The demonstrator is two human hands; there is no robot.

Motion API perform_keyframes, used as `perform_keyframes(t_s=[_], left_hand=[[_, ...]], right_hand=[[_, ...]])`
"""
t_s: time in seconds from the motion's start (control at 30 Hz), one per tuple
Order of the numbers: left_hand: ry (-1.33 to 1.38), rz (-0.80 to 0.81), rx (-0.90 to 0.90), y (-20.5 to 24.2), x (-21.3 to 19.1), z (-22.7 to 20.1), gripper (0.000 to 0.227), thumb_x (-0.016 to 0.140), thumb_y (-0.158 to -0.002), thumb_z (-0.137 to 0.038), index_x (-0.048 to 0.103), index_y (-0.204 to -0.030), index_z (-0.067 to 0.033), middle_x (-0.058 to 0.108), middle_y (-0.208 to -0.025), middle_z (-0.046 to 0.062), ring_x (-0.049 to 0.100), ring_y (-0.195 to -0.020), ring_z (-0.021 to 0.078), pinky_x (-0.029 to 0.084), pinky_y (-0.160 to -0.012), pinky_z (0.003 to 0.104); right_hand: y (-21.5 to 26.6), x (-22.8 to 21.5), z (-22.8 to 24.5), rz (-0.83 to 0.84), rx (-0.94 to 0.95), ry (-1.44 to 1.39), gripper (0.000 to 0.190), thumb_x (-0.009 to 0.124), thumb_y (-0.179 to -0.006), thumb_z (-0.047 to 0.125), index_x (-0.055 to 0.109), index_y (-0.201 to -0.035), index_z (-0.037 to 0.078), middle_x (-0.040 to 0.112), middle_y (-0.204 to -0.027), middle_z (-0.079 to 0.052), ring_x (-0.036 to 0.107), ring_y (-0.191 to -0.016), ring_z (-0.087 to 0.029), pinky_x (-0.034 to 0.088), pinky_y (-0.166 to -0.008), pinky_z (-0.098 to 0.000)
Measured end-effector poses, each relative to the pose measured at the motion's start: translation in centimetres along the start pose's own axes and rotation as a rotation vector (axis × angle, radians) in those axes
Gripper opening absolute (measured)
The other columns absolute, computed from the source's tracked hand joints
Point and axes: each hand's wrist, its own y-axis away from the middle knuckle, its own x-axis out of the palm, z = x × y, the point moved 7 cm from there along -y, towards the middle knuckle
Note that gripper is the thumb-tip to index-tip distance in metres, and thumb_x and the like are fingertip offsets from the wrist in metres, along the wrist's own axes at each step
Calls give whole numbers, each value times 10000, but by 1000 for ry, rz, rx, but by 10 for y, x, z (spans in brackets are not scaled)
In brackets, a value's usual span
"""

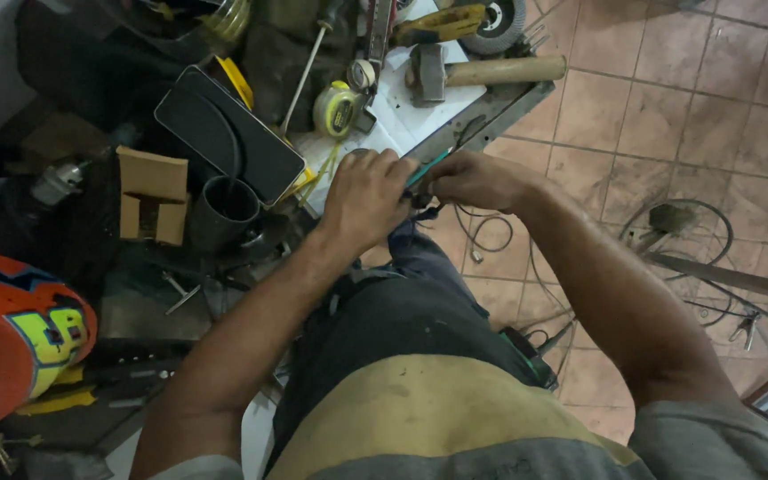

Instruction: Repairing an electrical component on a workbench using pliers and a screwdriver to manipulate and secure wires.

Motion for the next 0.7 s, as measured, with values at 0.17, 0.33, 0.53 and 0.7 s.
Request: perform_keyframes(t_s=[0.17,0.33,0.53,0.7], left_hand=[[89,-5,-8,-2,-11,6,470,761,-824,-375,610,-1187,-117,562,-935,75,645,-842,343,488,-695,473],[164,0,-3,-4,-31,-2,344,756,-938,-315,641,-1195,-118,550,-982,55,655,-876,322,526,-766,431],[507,39,-266,-4,-35,-4,186,650,-1008,-149,672,-1143,-22,612,-959,226,642,-892,491,550,-823,586],[602,294,-734,9,20,49,344,609,-961,-472,781,-1069,-195,743,-1061,167,697,-1028,467,565,-868,582]], right_hand=[[0,1,2,38,-43,-115,264,515,-938,84,747,-1013,-16,578,-719,-102,484,-632,-177,399,-589,-332],[-6,3,-3,111,-66,-141,238,543,-978,101,771,-1001,36,520,-631,-53,403,-554,-141,374,-527,-307],[0,-2,3,13,-199,81,256,628,-1042,174,763,-1216,43,679,-734,-145,634,-713,-229,507,-676,-396],[18,1,18,-115,-381,300,138,669,-990,90,729,-1107,47,742,-856,-180,726,-854,-383,561,-746,-496]])
